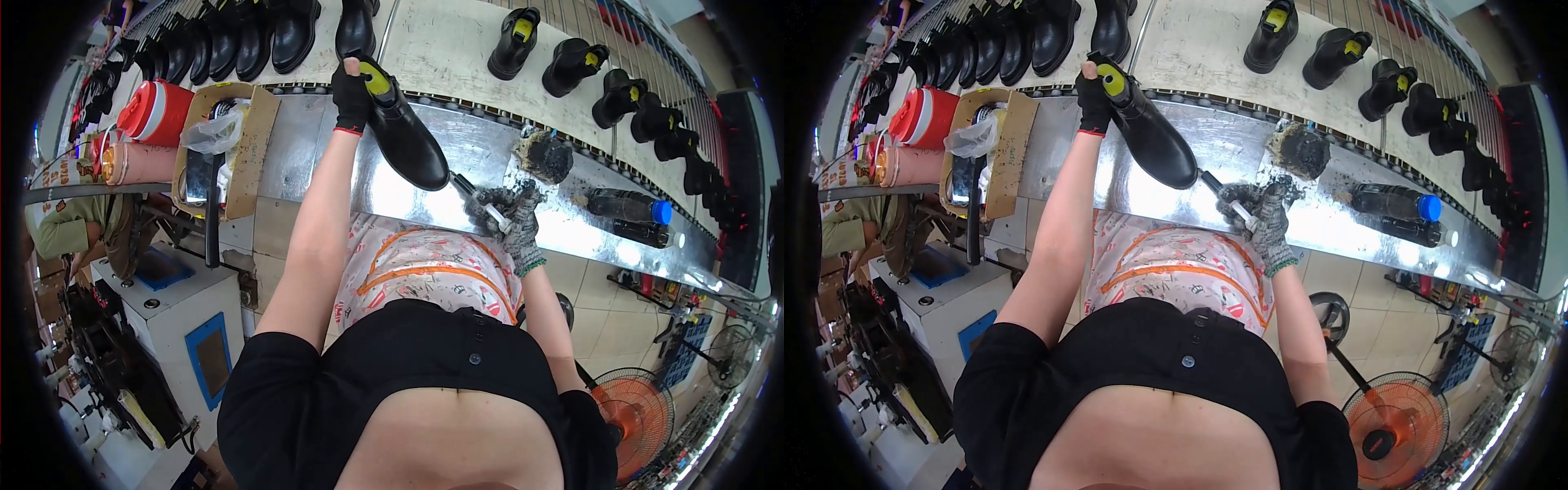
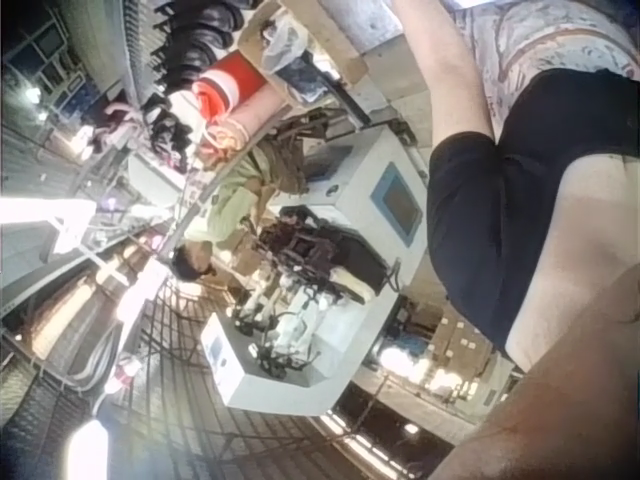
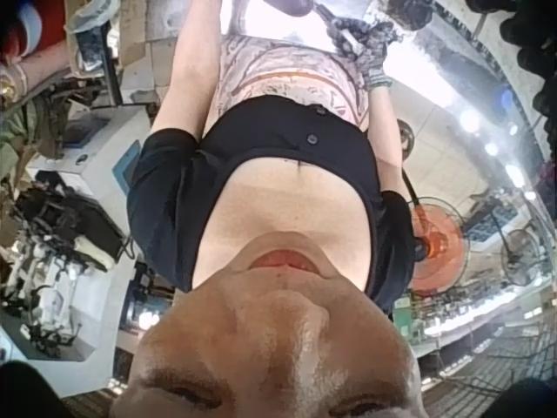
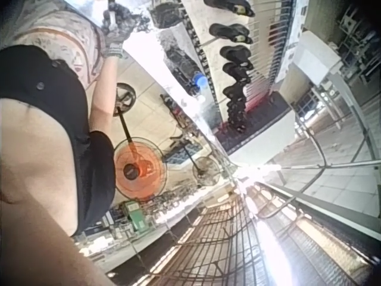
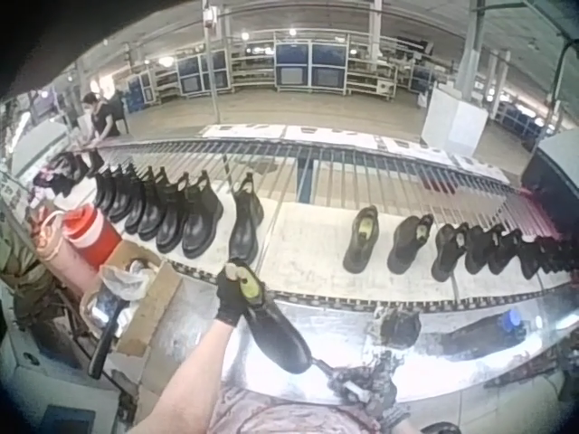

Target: The recorder is applying an adhesive or finishing substance to the seams and soles of black leather boots using a small brush.

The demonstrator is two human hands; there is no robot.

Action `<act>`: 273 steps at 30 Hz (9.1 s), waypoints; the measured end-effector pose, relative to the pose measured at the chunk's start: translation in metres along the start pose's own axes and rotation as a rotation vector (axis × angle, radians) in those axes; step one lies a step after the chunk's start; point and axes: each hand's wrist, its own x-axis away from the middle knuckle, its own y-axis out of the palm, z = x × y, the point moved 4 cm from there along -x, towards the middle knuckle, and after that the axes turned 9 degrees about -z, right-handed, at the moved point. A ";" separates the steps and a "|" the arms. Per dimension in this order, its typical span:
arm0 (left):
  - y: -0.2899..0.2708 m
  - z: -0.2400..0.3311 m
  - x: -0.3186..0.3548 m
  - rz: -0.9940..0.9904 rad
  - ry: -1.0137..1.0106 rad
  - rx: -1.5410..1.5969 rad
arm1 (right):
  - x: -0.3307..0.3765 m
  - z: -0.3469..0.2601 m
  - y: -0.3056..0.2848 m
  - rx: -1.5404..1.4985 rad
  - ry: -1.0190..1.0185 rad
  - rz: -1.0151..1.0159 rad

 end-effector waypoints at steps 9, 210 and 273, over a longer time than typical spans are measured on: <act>0.000 0.047 0.013 0.062 0.122 -0.467 | 0.016 -0.022 0.009 0.070 -0.063 0.177; 0.044 0.159 0.060 -0.940 0.175 0.877 | 0.053 -0.094 0.054 0.258 -0.356 0.074; -0.011 0.079 0.016 -0.597 0.087 1.117 | -0.038 -0.065 0.107 1.168 -0.686 -0.346</act>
